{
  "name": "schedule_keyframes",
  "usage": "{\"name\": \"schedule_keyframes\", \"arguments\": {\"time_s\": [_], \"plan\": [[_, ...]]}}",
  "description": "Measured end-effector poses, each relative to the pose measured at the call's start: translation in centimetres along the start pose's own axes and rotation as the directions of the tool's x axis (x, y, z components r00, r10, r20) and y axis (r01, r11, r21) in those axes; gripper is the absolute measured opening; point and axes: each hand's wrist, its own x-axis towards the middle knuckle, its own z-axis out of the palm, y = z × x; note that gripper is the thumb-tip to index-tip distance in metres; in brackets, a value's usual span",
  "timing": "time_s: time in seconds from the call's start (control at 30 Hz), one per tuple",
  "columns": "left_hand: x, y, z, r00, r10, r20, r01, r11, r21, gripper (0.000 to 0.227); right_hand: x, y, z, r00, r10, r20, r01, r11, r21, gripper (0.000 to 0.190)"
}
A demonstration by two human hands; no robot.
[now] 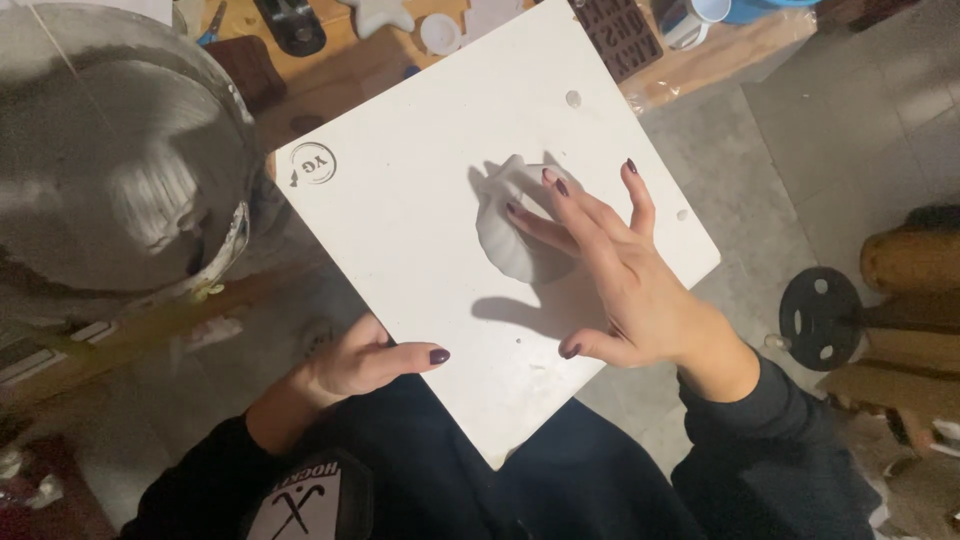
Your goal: Filling silicone molds with a white casting mixture to create decorative items.
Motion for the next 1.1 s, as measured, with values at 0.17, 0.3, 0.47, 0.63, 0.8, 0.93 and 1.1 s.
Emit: {"name": "schedule_keyframes", "arguments": {"time_s": [0.17,0.3,0.47,0.63,0.8,0.93,1.1], "plan": [[0.5,0.9,0.8,1.0,-0.02,-0.023,0.018,0.997,-0.071,0.058,-0.8,0.3,-0.3,0.998,-0.056,-0.017,0.055,0.996,-0.067,0.108],[0.3,-0.6,-0.2,1.0,0.008,0.012,-0.007,0.998,-0.056,0.055,-1.9,0.3,-1.1,0.99,-0.123,-0.072,0.112,0.983,-0.145,0.1],[0.8,0.1,0.8,0.999,0.048,-0.018,-0.05,0.985,-0.168,0.056,-6.2,2.3,-3.5,0.843,-0.157,-0.515,0.05,0.975,-0.215,0.079],[1.8,-2.0,-0.7,0.987,0.135,-0.087,-0.154,0.95,-0.271,0.044,-14.4,12.2,0.0,0.382,-0.024,-0.924,0.002,1.0,-0.025,0.052],[5.3,2.9,-1.5,0.899,0.43,0.078,-0.388,0.867,-0.312,0.03,-14.8,24.5,16.6,0.595,0.491,-0.636,-0.343,0.871,0.351,0.056],[5.1,8.5,-2.3,0.918,0.396,0.005,-0.385,0.897,-0.216,0.033,-13.3,25.0,17.9,0.609,0.534,-0.586,-0.261,0.833,0.488,0.057],[3.5,13.6,-2.0,0.93,0.354,-0.102,-0.368,0.892,-0.263,0.051,-11.5,22.9,18.0,0.591,0.62,-0.516,-0.153,0.714,0.683,0.058]]}}
